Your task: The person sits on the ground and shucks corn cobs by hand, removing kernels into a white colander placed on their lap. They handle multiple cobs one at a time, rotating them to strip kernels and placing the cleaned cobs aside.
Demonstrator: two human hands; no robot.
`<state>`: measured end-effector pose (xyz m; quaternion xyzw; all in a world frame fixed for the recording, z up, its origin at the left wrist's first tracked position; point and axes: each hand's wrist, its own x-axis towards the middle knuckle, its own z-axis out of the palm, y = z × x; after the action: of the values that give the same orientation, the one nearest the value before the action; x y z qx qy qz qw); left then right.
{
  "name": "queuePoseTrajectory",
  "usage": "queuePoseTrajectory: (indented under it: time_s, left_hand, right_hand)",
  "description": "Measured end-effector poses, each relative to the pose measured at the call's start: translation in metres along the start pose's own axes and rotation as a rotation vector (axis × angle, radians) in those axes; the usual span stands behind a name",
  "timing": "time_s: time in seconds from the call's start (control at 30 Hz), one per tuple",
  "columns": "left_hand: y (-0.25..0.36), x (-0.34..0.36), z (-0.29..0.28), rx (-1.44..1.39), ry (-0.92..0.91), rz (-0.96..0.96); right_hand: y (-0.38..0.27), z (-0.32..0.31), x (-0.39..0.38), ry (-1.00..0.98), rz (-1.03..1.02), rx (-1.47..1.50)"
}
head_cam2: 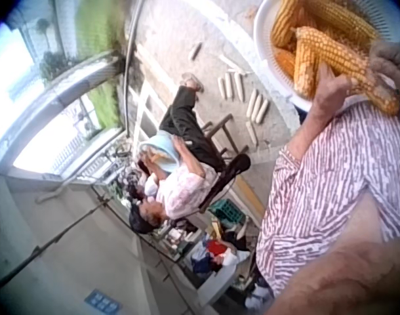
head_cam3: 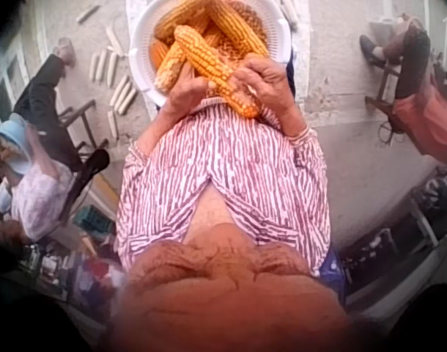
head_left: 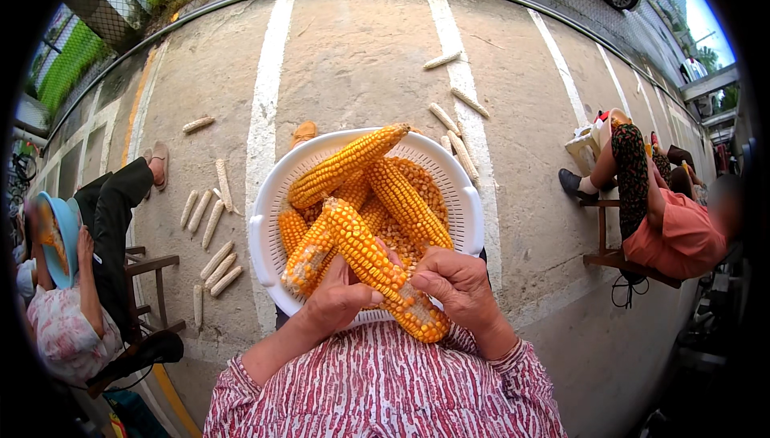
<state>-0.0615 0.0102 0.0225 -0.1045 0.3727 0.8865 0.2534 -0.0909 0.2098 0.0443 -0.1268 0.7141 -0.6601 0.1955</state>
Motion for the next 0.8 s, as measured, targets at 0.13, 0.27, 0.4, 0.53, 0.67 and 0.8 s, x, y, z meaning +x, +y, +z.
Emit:
queuePoseTrajectory:
  time_s: [0.13, 0.27, 0.4, 0.53, 0.67, 0.8]
  left_hand:
    - [-0.002, 0.000, 0.000, -0.005, -0.001, 0.011]
    - [-0.001, -0.001, 0.001, -0.011, 0.007, -0.001]
    - [0.000, -0.001, 0.000, -0.034, -0.024, -0.024]
    - [-0.002, -0.001, -0.003, -0.046, -0.041, -0.028]
    - [-0.006, -0.001, -0.006, -0.081, -0.099, 0.017]
    - [-0.001, -0.004, 0.000, -0.086, -0.059, -0.032]
  right_hand:
    - [-0.001, -0.005, -0.001, -0.010, 0.033, 0.103]
    - [-0.002, -0.004, 0.000, -0.002, 0.017, 0.150]
    - [0.005, -0.002, 0.002, 0.023, 0.010, 0.186]
    - [0.001, 0.007, 0.010, 0.035, -0.129, 0.155]
    - [-0.007, 0.012, 0.016, -0.022, -0.125, 0.299]
    - [-0.002, 0.010, 0.025, -0.079, -0.170, 0.270]
